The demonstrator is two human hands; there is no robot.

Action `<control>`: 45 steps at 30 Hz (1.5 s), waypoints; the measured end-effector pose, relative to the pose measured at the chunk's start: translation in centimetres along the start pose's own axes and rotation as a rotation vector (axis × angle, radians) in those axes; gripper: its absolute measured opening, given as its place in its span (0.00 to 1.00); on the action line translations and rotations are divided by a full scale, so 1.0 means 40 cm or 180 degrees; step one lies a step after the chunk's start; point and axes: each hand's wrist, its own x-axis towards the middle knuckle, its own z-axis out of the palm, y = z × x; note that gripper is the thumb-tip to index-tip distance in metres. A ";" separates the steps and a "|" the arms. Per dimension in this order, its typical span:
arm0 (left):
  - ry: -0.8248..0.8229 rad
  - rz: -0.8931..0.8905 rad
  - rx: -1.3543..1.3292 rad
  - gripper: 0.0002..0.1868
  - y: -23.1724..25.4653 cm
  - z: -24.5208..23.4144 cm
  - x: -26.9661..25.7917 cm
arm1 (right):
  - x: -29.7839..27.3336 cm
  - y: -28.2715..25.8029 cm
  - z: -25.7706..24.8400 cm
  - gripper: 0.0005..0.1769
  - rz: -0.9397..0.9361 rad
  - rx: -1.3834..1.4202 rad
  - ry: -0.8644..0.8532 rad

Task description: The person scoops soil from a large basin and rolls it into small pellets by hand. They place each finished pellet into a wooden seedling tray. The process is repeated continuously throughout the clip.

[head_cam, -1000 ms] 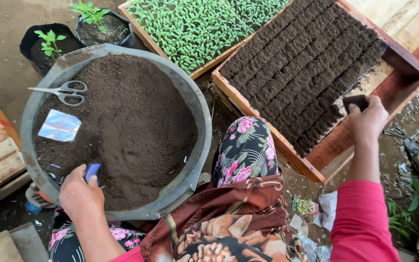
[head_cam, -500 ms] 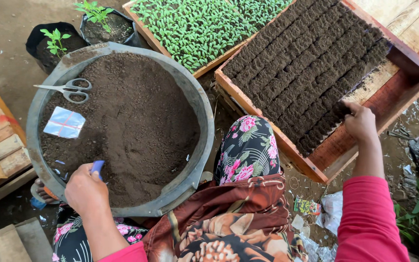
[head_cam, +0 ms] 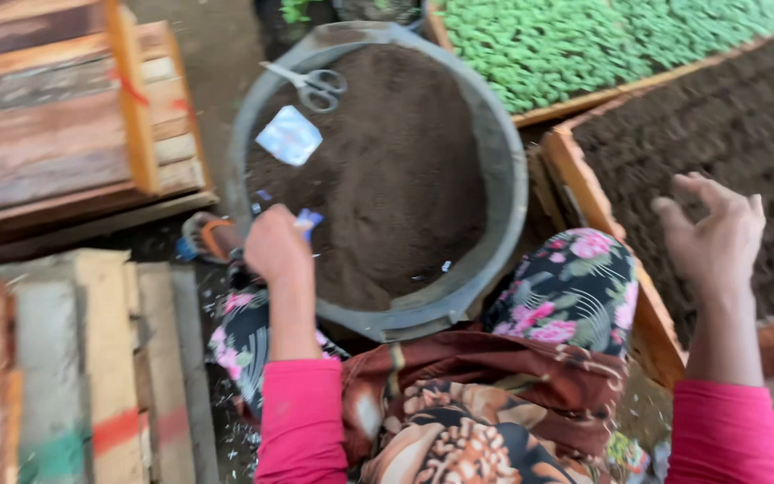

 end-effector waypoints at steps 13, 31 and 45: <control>0.0012 0.0154 -0.2039 0.08 -0.059 -0.040 -0.051 | 0.013 -0.830 0.265 0.11 -0.0004 0.3222 -0.1208; -0.0887 0.0589 -0.3276 0.06 0.010 -0.090 -0.084 | 0.070 -0.752 0.428 0.05 -0.0112 0.3089 -0.1674; -0.0608 0.0987 -0.3320 0.08 0.036 -0.013 -0.071 | 0.014 -0.479 0.687 0.47 0.0719 0.0373 -0.3258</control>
